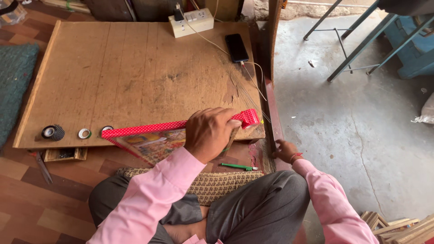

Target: The person applies a red patterned tape around the edges of a wooden picture frame containing a colorful deity image. They smooth the tape along each side, fold corners, and trim excess tape to complete the border.

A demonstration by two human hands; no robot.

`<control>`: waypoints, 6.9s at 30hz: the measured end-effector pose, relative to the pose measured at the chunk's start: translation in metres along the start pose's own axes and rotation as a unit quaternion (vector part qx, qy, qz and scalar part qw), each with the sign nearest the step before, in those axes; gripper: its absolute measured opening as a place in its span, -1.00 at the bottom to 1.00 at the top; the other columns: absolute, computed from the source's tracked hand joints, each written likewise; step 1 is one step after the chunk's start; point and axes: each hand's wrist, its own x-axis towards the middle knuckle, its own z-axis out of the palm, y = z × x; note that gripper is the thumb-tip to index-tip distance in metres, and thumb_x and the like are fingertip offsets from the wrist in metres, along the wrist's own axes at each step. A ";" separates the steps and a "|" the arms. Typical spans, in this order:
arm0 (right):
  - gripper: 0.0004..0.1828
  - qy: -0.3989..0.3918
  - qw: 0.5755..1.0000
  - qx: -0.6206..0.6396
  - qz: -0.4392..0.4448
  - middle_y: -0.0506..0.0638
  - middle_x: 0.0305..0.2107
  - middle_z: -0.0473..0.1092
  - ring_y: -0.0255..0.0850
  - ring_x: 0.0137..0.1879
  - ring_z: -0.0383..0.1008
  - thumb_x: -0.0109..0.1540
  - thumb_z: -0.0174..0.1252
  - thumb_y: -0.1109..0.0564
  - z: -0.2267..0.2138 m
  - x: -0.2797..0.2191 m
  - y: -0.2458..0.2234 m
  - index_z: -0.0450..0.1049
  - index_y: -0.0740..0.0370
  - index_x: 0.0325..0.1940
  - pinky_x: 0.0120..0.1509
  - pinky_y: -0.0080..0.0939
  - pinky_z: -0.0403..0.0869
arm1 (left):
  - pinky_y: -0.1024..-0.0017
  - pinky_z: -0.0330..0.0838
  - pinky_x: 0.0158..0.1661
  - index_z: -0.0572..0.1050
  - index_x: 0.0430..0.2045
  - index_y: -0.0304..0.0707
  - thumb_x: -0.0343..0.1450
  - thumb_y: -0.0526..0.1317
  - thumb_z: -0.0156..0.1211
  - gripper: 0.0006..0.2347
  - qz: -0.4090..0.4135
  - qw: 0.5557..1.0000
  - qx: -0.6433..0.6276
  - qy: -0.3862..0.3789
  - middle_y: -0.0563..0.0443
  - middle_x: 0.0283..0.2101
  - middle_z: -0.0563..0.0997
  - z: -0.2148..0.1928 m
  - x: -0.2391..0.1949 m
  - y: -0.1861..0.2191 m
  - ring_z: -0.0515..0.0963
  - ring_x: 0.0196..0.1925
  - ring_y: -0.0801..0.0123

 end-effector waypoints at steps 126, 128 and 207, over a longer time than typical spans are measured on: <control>-0.71 0.014 0.726 0.680 0.103 0.04 -0.40 0.51 -0.18 -0.36 0.56 0.35 0.22 0.06 0.097 -0.029 -0.186 0.55 0.41 -0.16 -0.26 -0.16 0.60 | -0.01 0.45 -0.19 0.55 -0.39 -0.28 0.27 -0.25 0.38 -0.84 -0.157 0.978 -0.037 -0.129 -0.36 0.00 0.42 0.191 -0.205 -0.107 0.56 -0.25 -0.12; -0.70 0.007 0.728 0.676 0.112 0.06 -0.36 0.53 -0.17 -0.31 0.59 0.34 0.21 0.05 0.096 -0.033 -0.184 0.54 0.41 -0.13 -0.18 -0.12 0.65 | 0.12 0.54 -0.06 0.49 -0.40 -0.28 0.33 -0.27 0.35 -0.86 -0.164 0.972 -0.161 -0.060 -0.29 0.04 0.41 0.186 -0.215 -0.124 0.57 -0.07 -0.06; -0.92 0.190 0.830 0.523 -0.019 0.05 -0.35 0.55 -0.29 -0.25 0.55 0.25 0.32 0.42 0.079 -0.071 -0.207 0.57 0.44 -0.19 -0.07 -0.34 0.55 | 0.24 0.39 -0.04 0.65 -0.45 -0.30 0.33 -0.22 0.47 -0.86 -0.215 0.975 -0.047 -0.022 -0.04 -0.26 0.68 -0.057 -0.272 -0.364 0.58 -0.15 0.12</control>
